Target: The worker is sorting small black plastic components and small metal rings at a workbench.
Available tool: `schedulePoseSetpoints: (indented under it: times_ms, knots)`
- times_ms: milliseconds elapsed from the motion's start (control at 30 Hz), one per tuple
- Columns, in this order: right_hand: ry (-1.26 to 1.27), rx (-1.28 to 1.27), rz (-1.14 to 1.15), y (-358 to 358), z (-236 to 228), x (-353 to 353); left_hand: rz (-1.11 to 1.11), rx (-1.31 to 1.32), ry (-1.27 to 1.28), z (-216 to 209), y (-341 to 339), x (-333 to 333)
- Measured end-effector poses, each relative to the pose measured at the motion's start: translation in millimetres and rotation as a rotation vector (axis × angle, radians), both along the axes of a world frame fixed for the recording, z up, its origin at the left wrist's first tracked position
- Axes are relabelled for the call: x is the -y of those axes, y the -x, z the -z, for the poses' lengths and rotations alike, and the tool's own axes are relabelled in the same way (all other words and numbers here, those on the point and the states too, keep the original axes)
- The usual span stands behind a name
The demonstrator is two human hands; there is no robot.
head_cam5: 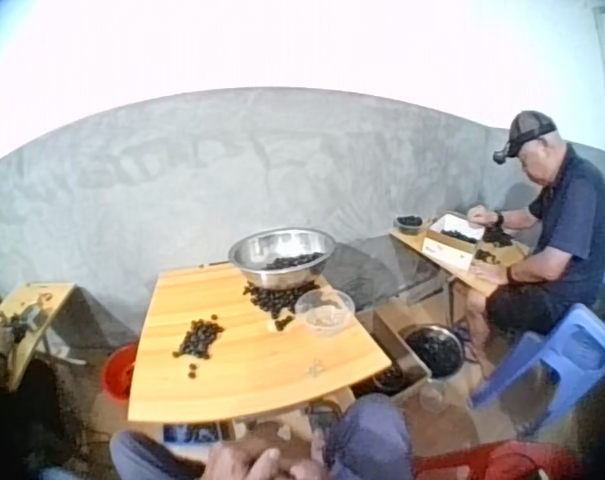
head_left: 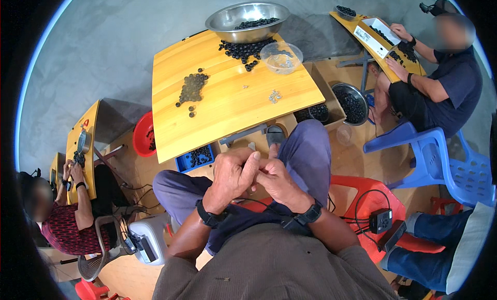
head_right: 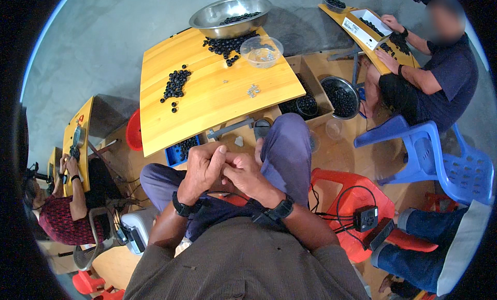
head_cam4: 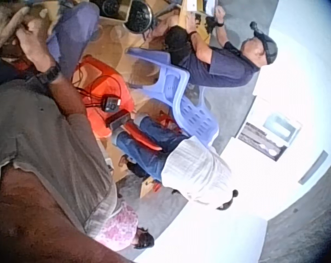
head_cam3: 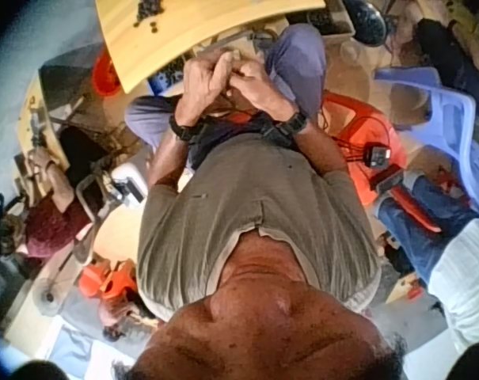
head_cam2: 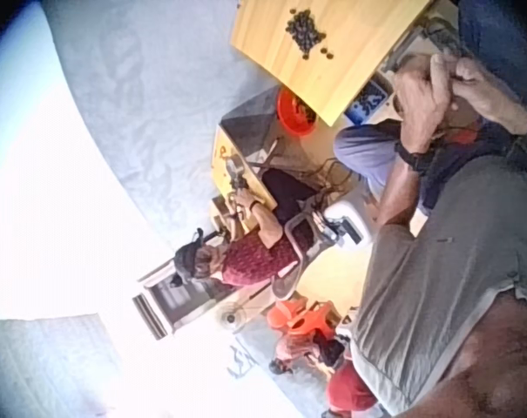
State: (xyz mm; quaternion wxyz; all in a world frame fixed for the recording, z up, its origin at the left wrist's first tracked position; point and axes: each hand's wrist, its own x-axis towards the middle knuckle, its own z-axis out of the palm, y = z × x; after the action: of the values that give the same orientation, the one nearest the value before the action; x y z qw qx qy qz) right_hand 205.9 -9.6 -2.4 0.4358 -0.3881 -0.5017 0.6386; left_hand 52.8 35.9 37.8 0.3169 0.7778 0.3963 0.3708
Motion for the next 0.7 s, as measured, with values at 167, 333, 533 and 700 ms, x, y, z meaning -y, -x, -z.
schedulePoseSetpoints:
  times_ms: [167, 333, 533, 700]
  knots:
    - [-0.026, -0.027, 0.043, 3, 2, 4, -0.039, 0.038, 0.127, 9, -3, 4]
    - [0.143, -0.22, 0.109, 7, 18, -5, -0.053, 0.139, 0.215, 27, -9, -3]
    - [0.19, -0.434, 0.114, -4, 30, -5, 0.073, 0.143, 0.358, 5, -14, -5]
    - [0.385, -0.626, 0.121, -20, -4, -5, 0.194, 0.122, 0.005, -3, 2, -9]
